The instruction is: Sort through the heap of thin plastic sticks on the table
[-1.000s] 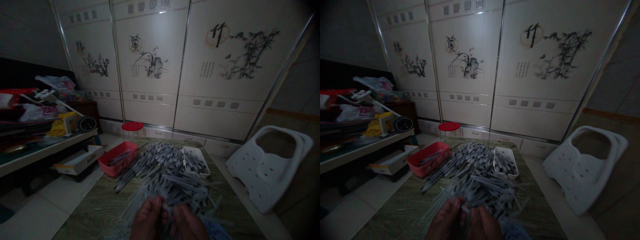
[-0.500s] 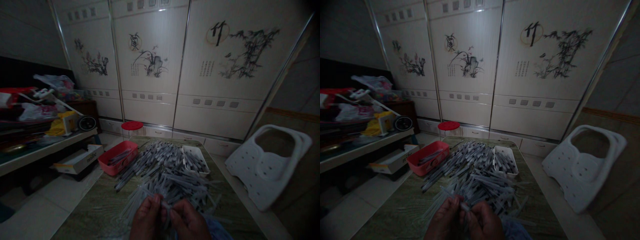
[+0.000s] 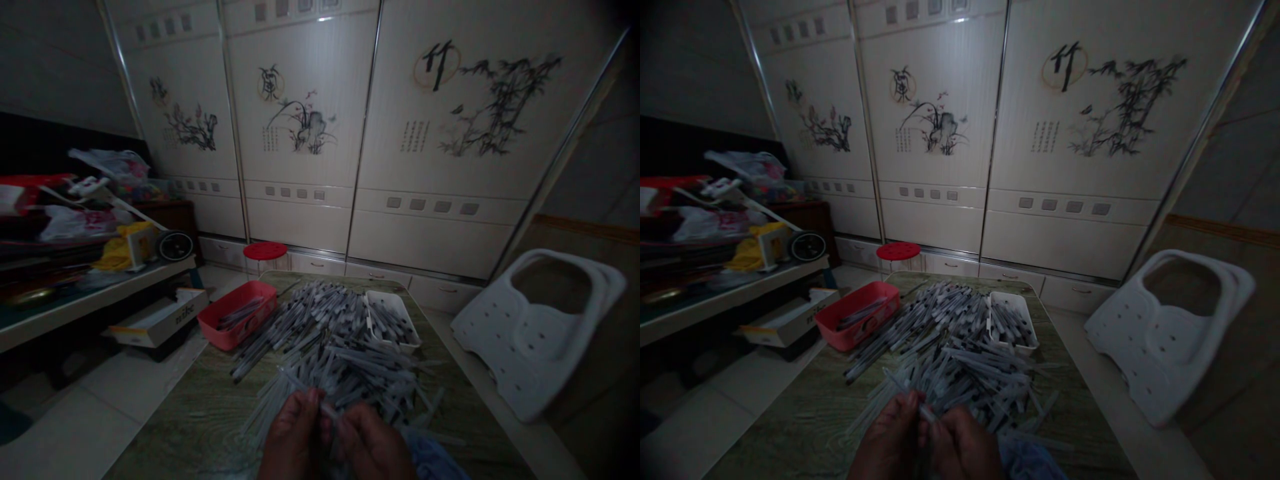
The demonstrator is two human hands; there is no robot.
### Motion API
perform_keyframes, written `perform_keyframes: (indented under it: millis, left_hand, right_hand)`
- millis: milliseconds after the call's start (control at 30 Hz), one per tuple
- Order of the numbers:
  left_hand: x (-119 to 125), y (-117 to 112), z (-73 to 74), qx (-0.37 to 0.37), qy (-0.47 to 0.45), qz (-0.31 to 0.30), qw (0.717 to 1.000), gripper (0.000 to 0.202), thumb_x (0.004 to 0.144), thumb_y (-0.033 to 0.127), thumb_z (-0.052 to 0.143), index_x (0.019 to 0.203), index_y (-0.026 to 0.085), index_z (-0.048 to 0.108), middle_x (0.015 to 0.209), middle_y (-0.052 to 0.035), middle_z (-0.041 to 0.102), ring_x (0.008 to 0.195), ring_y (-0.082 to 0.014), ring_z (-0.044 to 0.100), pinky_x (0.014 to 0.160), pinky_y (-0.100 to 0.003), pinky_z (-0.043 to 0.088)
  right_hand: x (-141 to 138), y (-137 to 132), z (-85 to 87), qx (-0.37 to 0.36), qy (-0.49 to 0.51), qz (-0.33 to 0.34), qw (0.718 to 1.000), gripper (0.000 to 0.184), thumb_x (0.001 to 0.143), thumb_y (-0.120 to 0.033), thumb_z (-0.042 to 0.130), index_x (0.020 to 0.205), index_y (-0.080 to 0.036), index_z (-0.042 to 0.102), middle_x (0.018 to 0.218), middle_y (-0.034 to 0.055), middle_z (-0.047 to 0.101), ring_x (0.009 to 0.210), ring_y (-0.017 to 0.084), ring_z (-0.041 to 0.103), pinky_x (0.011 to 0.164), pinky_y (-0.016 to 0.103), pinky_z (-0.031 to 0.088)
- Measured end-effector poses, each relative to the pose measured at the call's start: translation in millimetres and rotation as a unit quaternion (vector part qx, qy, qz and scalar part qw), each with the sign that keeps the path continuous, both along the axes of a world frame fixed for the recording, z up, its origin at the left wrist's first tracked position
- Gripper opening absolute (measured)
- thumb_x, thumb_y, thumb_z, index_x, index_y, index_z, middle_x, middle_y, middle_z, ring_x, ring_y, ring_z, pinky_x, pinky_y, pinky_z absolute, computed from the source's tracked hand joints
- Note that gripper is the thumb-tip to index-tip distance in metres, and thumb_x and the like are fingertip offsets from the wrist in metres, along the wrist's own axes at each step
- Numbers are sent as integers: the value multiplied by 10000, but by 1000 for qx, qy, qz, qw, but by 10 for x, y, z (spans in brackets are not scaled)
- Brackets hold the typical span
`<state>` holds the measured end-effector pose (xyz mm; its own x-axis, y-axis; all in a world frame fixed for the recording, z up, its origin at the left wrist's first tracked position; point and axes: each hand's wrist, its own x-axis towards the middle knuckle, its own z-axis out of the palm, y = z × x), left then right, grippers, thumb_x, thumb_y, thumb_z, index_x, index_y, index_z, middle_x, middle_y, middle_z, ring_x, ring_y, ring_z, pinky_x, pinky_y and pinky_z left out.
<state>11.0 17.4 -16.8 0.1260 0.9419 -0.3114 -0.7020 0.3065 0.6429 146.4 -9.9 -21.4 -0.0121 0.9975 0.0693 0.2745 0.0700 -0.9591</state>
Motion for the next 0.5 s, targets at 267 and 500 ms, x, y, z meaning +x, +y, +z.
perform_keyframes:
  millis: [267,500]
  left_hand:
    - [-105,41,38,-15,45,71,996,534,573,548,1001,722,172,651,570,37,628,528,-85,521,532,-197,425]
    - [-77,40,-16,-1,74,40,996,570,553,611,982,730,167,672,589,41,627,542,-82,540,555,-194,426]
  right_hand:
    - [249,90,86,13,-64,-151,986,523,930,-651,551,1152,-203,704,886,66,780,690,223,690,642,315,517]
    - [110,85,-11,1,-43,-100,994,553,915,-714,519,911,-217,761,773,63,759,723,234,684,633,296,496]
